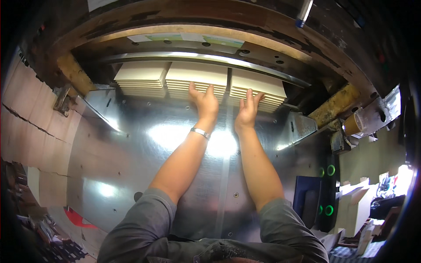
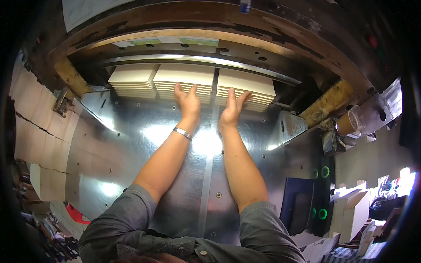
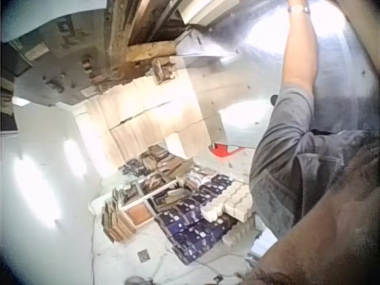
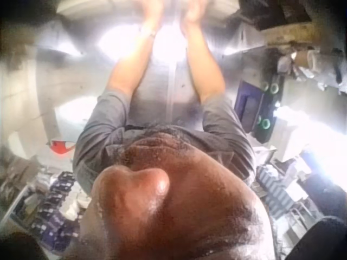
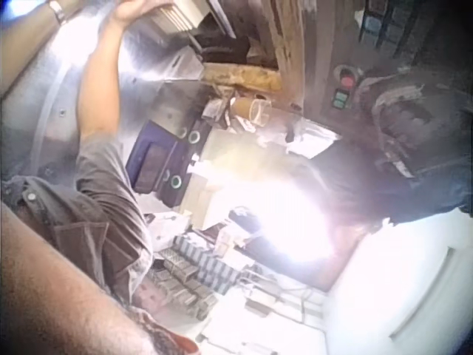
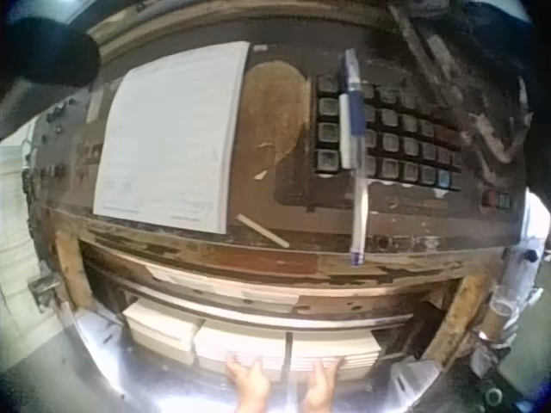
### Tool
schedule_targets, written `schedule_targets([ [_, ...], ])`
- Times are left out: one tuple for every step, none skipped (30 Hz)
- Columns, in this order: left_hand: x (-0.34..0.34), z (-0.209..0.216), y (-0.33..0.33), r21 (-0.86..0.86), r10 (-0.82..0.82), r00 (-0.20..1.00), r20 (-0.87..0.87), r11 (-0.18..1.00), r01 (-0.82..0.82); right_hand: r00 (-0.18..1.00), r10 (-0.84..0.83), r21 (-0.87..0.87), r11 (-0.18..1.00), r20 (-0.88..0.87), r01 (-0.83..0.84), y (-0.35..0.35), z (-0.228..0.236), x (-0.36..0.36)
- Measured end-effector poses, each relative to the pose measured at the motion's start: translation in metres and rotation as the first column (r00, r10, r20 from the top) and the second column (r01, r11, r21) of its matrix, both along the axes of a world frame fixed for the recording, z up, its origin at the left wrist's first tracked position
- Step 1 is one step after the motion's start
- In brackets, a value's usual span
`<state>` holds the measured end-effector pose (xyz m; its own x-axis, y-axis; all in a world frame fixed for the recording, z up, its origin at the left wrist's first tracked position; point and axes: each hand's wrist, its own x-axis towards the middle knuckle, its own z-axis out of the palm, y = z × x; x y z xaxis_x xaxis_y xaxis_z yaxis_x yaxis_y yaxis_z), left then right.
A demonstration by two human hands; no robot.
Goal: The person prepares stacks of paper by aligning the edges by hand and placing them into a paper cutting machine.
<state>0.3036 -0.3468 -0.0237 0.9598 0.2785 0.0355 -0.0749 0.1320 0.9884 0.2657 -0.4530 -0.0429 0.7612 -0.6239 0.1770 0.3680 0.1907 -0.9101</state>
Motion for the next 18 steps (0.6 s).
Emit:
schedule_targets([
  [-0.001,0.002,0.001,-0.005,0.007,1.000,-0.006,1.000,-0.007,1.000,0.007,-0.005,1.000,-0.006,-0.007,0.003,0.005,-0.003],
  [-0.002,0.004,0.002,-0.013,0.004,1.000,-0.026,1.000,-0.005,0.999,0.034,0.012,0.999,0.026,-0.034,0.005,0.010,-0.005],
  [-0.002,0.004,0.003,-0.022,0.000,0.999,-0.043,1.000,-0.001,0.996,0.059,0.027,0.998,0.062,-0.061,0.007,0.012,-0.006],
  [0.000,0.001,0.004,-0.027,0.005,0.999,-0.046,1.000,-0.006,0.996,0.065,0.022,0.998,0.058,-0.066,0.008,0.012,-0.006],
  [0.003,-0.001,0.005,-0.010,0.007,0.999,-0.032,1.000,-0.008,0.996,0.070,0.025,0.997,0.058,-0.071,0.009,0.013,-0.006],
  [0.004,-0.003,0.004,0.005,0.005,1.000,-0.017,1.000,-0.005,0.996,0.071,0.026,0.997,0.057,-0.073,0.007,0.013,-0.005],
  [0.004,-0.005,0.003,-0.001,0.007,1.000,-0.019,1.000,-0.007,0.996,0.073,0.020,0.997,0.055,-0.074,0.005,0.010,-0.004],
  [0.004,-0.006,0.001,-0.046,-0.015,1.000,-0.008,0.999,0.015,0.995,0.070,0.031,0.997,0.070,-0.073,0.003,0.006,-0.003],
  [0.004,-0.008,0.001,-0.089,-0.035,0.999,0.004,0.995,0.035,0.994,0.069,0.045,0.996,0.085,-0.073,0.004,0.006,-0.002],
  [0.005,-0.009,0.001,-0.092,-0.033,0.999,0.002,0.995,0.033,0.994,0.071,0.042,0.996,0.083,-0.075,0.004,0.006,-0.003],
  [0.005,-0.011,0.001,-0.104,-0.040,0.999,0.003,0.994,0.040,0.994,0.076,0.046,0.996,0.077,-0.080,0.003,0.006,-0.003],
  [0.005,-0.011,0.001,-0.115,-0.051,0.999,0.002,0.992,0.051,0.994,0.078,0.050,0.995,0.071,-0.081,0.003,0.006,-0.005],
  [0.005,-0.011,0.000,-0.118,-0.055,0.998,0.000,0.992,0.055,0.995,0.074,0.048,0.996,0.069,-0.077,0.002,0.005,-0.005],
  [0.005,-0.010,0.001,-0.121,-0.058,0.998,0.012,0.991,0.059,0.993,0.086,0.045,0.995,0.076,-0.089,0.001,0.005,-0.004],
  [0.004,-0.009,0.000,-0.123,-0.063,0.998,0.022,0.990,0.066,0.992,0.095,0.042,0.994,0.080,-0.099,0.000,0.005,-0.004],
  [0.004,-0.009,0.001,-0.126,-0.072,0.997,0.017,0.989,0.073,0.993,0.087,0.040,0.995,0.074,-0.090,0.000,0.004,-0.004],
  [0.003,-0.008,0.003,-0.124,-0.073,0.997,0.015,0.989,0.074,0.995,0.083,0.038,0.996,0.062,-0.086,0.001,0.003,-0.004],
  [0.004,-0.008,0.004,-0.123,-0.075,0.997,0.018,0.989,0.077,0.996,0.078,0.033,0.996,0.054,-0.080,0.001,0.002,-0.003],
])
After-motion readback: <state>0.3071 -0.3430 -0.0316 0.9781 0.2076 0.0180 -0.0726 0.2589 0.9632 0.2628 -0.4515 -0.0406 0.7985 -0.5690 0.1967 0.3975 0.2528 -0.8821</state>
